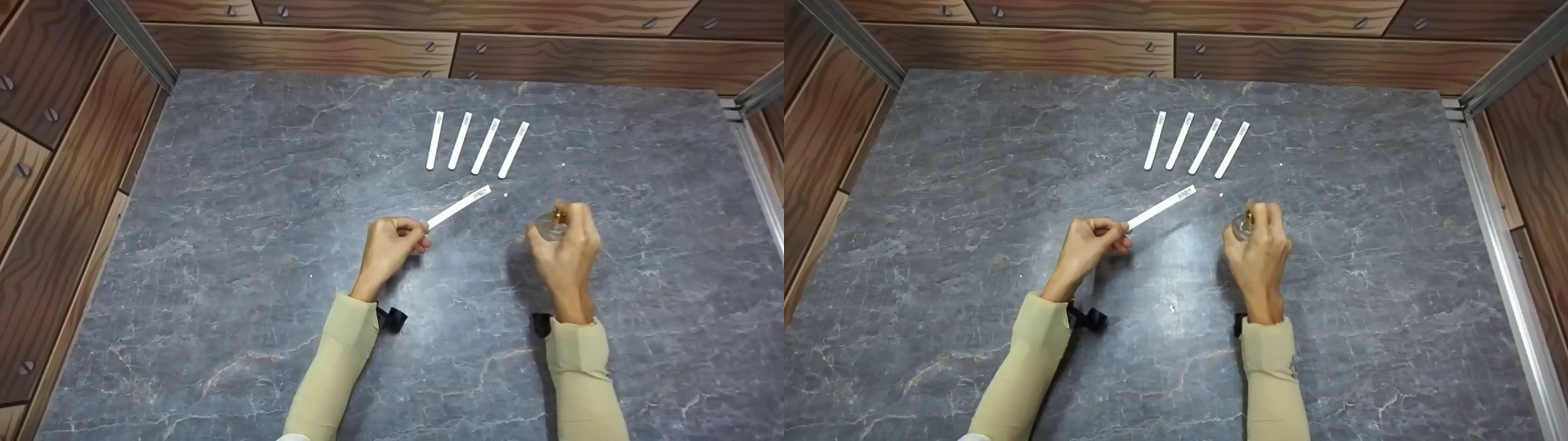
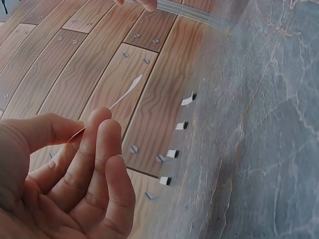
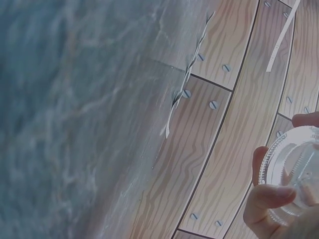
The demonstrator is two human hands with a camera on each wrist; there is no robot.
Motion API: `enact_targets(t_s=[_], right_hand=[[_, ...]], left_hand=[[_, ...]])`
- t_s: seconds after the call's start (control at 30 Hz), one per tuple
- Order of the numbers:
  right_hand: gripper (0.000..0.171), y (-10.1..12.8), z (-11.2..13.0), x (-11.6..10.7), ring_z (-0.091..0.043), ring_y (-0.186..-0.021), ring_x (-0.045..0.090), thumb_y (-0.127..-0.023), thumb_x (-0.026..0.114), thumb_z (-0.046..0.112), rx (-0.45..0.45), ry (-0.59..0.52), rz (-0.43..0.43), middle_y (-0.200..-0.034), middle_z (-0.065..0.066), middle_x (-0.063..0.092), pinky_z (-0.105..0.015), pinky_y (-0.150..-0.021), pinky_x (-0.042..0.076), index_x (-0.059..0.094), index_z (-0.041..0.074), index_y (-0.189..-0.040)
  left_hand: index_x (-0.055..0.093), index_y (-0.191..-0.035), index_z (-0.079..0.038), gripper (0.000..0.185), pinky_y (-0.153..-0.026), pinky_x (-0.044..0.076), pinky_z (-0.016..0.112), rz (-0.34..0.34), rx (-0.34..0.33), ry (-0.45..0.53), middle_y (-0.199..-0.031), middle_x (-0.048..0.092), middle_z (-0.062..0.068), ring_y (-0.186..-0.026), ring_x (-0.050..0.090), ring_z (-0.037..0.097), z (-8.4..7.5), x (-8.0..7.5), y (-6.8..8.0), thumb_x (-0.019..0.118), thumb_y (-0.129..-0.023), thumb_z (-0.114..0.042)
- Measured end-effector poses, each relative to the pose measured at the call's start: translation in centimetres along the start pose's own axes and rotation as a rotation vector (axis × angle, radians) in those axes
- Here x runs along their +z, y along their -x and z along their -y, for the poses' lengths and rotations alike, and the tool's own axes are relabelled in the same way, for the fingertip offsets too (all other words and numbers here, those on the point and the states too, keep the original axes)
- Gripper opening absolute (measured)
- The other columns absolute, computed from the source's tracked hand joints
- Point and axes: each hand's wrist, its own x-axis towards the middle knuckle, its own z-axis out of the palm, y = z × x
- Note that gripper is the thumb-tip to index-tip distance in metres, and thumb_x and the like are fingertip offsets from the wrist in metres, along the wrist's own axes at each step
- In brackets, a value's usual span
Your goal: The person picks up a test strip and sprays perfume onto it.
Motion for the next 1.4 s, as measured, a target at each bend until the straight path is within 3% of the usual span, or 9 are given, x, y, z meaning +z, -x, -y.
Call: enact_targets(t_s=[0.13, 0.33, 0.47, 0.57, 0.8, 1.07, 1.4], right_hand=[[0.032, -0.1, 0.1, 0.0, -0.039, -0.076, 0.059, -0.066, 0.075, -0.013, 0.008, -0.006, -0.011, -0.085, -0.025, 0.058, -0.043, -0.070, 0.046, 0.056, -0.012, -0.093], [0.036, -0.5, 0.4, -0.3, -0.038, -0.080, 0.059, -0.067, 0.077, -0.013, 0.061, -0.024, -0.032, -0.088, -0.025, 0.062, -0.044, -0.075, 0.047, 0.059, -0.013, -0.099], [0.041, -0.7, 0.2, -0.8, -0.038, -0.081, 0.060, -0.066, 0.079, -0.015, 0.088, -0.020, -0.036, -0.090, -0.026, 0.063, -0.043, -0.076, 0.047, 0.059, -0.014, -0.101], [0.042, -0.8, -0.2, -1.3, -0.033, -0.080, 0.058, -0.069, 0.081, -0.014, 0.102, -0.009, -0.012, -0.091, -0.026, 0.063, -0.035, -0.076, 0.045, 0.059, -0.015, -0.104], [0.043, -1.1, -0.9, -2.4, -0.025, -0.081, 0.054, -0.077, 0.081, -0.008, 0.127, -0.010, 0.018, -0.093, -0.028, 0.063, -0.021, -0.076, 0.040, 0.056, -0.016, -0.111], [0.042, -1.2, -1.0, -2.8, -0.030, -0.084, 0.057, -0.080, 0.080, -0.006, 0.184, -0.003, 0.040, -0.093, -0.025, 0.063, -0.024, -0.077, 0.039, 0.057, -0.014, -0.114], [0.041, -1.2, -1.1, -3.3, -0.019, -0.102, 0.048, -0.095, 0.066, 0.002, 0.349, -0.059, 0.195, -0.108, -0.014, 0.054, -0.033, -0.088, 0.037, 0.048, -0.010, -0.129]], left_hand=[[0.076, -0.092, 0.007, 0.012, -0.064, 0.063, 0.041, 0.000, 0.000, -0.009, -0.071, 0.072, 0.011, -0.067, 0.073, 0.030, 0.0, -0.1, 0.0, 0.067, -0.093, -0.001], [0.076, -0.092, 0.008, 0.014, -0.062, 0.063, 0.038, -0.026, -0.008, -0.001, -0.069, 0.072, 0.009, -0.058, 0.069, 0.015, 0.0, -0.5, -0.3, 0.067, -0.093, -0.003], [0.075, -0.096, 0.010, 0.014, -0.061, 0.062, 0.033, -0.059, -0.024, 0.056, -0.069, 0.071, 0.011, -0.055, 0.065, 0.008, 0.2, -0.8, -0.9, 0.065, -0.094, 0.000], [0.073, -0.100, 0.013, 0.017, -0.059, 0.062, 0.029, -0.091, -0.032, 0.116, -0.067, 0.071, 0.012, -0.053, 0.065, 0.007, 0.2, -1.1, -1.7, 0.063, -0.096, 0.001], [0.068, -0.111, 0.015, 0.022, -0.057, 0.059, 0.022, -0.150, -0.123, 0.253, -0.070, 0.071, 0.009, -0.053, 0.066, 0.008, 0.0, -1.6, -3.8, 0.060, -0.100, -0.003], [0.063, -0.121, 0.016, 0.028, -0.049, 0.055, 0.018, -0.179, -0.189, 0.356, -0.075, 0.072, 0.010, -0.052, 0.066, 0.010, -0.3, -2.0, -6.0, 0.054, -0.101, -0.002], [0.058, -0.134, 0.009, 0.035, -0.050, 0.055, 0.019, -0.214, -0.285, 0.417, -0.084, 0.074, 0.013, -0.055, 0.067, 0.012, -0.1, -1.9, -8.7, 0.054, -0.103, -0.006]])
